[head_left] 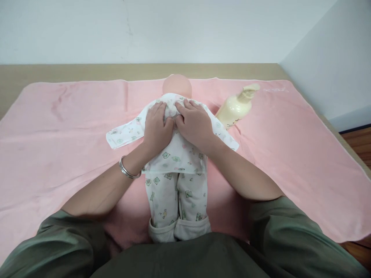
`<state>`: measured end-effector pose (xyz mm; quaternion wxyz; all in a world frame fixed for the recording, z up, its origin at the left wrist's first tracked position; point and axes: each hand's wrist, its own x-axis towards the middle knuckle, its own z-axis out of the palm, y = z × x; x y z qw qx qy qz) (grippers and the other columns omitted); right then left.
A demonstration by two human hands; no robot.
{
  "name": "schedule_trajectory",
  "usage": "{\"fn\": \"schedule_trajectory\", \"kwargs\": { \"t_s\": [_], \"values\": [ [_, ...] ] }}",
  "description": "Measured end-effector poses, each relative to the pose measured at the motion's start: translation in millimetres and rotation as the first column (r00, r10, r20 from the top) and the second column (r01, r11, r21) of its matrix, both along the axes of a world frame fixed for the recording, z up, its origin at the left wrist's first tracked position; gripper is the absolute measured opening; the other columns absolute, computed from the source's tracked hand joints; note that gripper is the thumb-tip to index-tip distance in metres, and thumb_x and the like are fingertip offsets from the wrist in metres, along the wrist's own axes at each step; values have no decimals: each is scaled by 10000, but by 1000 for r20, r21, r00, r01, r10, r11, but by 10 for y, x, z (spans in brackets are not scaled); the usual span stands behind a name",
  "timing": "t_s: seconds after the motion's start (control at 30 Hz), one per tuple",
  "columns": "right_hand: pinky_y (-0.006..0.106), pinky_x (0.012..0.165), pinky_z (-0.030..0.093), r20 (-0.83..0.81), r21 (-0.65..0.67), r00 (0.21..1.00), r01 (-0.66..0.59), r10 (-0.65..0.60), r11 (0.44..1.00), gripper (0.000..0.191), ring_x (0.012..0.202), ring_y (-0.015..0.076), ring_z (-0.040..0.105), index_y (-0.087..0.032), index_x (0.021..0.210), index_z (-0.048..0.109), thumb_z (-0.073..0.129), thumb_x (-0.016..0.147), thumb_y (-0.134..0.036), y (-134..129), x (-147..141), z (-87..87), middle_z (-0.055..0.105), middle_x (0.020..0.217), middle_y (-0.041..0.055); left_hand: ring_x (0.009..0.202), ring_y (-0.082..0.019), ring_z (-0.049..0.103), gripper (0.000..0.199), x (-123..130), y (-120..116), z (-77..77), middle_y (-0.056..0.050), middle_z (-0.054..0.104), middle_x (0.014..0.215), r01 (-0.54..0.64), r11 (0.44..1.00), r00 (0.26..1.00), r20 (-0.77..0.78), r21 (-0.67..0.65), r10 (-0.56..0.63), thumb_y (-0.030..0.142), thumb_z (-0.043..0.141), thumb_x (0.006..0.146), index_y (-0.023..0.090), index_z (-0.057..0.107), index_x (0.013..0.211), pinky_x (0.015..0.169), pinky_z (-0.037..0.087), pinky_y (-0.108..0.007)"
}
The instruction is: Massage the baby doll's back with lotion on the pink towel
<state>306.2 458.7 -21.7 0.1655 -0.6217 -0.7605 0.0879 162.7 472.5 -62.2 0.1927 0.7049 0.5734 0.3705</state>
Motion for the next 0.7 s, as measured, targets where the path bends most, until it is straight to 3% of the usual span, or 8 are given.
{"fn": "schedule_trajectory", "kwargs": {
  "t_s": [0.3, 0.47, 0.7],
  "values": [
    [511, 1254, 316, 14, 57, 1000, 3, -4, 998, 532, 1477, 310, 420, -184, 1509, 536, 333, 1020, -234, 10, -8, -45, 492, 1555, 86, 1478, -298, 457, 532, -10, 20, -15, -138, 551, 1528, 5, 1000, 1000, -3, 16, -5, 248, 451, 902, 164, 559, 1417, 1297, 316, -501],
    [518, 1251, 325, 12, 40, 1000, 3, -4, 999, 531, 1484, 311, 413, -193, 1514, 532, 323, 1028, -243, 15, 6, -27, 470, 1574, 82, 1480, -305, 455, 546, -5, 18, 9, -172, 526, 1543, 11, 1000, 1000, -22, 1, -11, 244, 433, 913, 116, 540, 1433, 1299, 312, -492],
    [453, 1227, 380, 4, -37, 999, -44, 44, 998, 538, 1483, 280, 424, -176, 1505, 537, 275, 1037, -209, 49, 79, 102, 491, 1557, 90, 1581, -322, 285, 568, 60, -239, 115, -186, 399, 1639, 107, 994, 979, -175, -2, -106, 310, 361, 1000, 77, 453, 1510, 1330, 202, -536]
  ]
}}
